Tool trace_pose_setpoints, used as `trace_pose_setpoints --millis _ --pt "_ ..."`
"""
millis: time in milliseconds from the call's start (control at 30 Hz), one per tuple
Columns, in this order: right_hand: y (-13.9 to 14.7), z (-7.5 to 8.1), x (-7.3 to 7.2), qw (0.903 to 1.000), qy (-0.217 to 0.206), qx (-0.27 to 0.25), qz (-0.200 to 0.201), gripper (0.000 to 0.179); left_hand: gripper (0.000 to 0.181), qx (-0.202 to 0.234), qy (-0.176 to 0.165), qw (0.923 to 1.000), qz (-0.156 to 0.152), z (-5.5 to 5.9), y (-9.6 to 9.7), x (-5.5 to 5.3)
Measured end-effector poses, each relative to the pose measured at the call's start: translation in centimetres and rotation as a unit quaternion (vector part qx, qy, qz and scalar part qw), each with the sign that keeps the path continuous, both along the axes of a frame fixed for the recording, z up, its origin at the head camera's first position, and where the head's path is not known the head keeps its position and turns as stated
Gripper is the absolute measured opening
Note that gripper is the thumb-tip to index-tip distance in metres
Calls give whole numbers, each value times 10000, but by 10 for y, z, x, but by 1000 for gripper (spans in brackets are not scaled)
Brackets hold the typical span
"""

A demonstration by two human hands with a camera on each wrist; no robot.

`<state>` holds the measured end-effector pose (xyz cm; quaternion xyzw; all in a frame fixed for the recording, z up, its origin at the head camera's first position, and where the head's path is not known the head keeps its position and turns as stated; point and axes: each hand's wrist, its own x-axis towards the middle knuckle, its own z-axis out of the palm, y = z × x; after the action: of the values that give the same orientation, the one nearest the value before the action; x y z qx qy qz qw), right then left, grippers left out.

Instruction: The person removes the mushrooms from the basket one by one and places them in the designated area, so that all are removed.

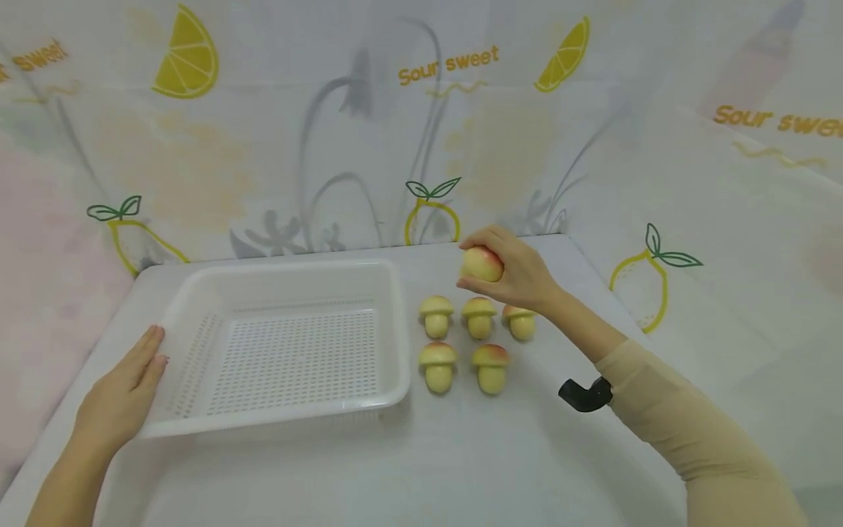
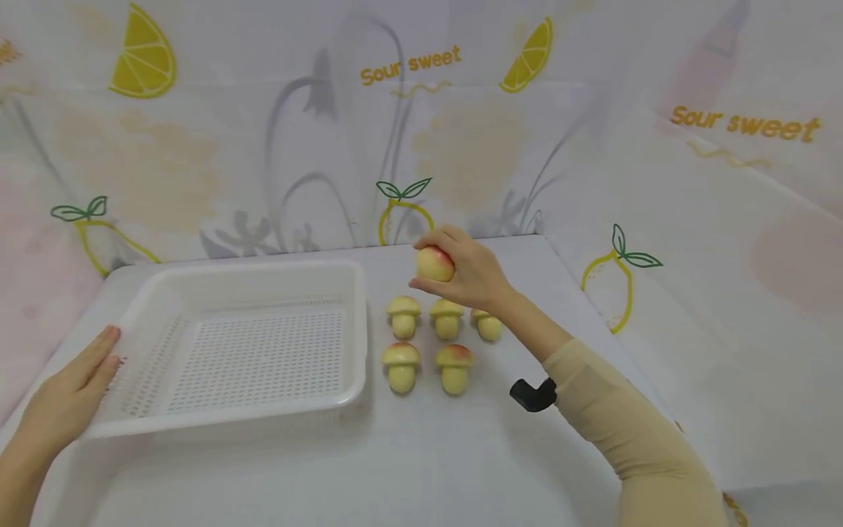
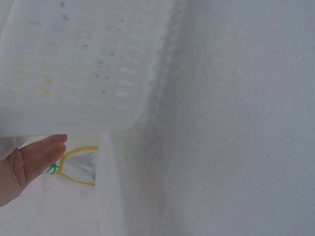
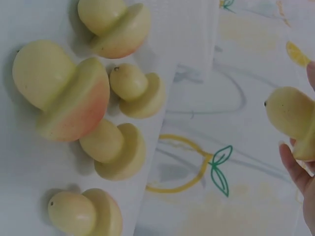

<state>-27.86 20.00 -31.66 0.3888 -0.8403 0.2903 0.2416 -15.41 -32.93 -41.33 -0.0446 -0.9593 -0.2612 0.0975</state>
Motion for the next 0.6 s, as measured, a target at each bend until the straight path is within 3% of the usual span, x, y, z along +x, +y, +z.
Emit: trace_pose_setpoints --millis 600 --pt "43 -17 18 9980 -448 126 -420 43 52 22 -89 10000 15 1 1 1"
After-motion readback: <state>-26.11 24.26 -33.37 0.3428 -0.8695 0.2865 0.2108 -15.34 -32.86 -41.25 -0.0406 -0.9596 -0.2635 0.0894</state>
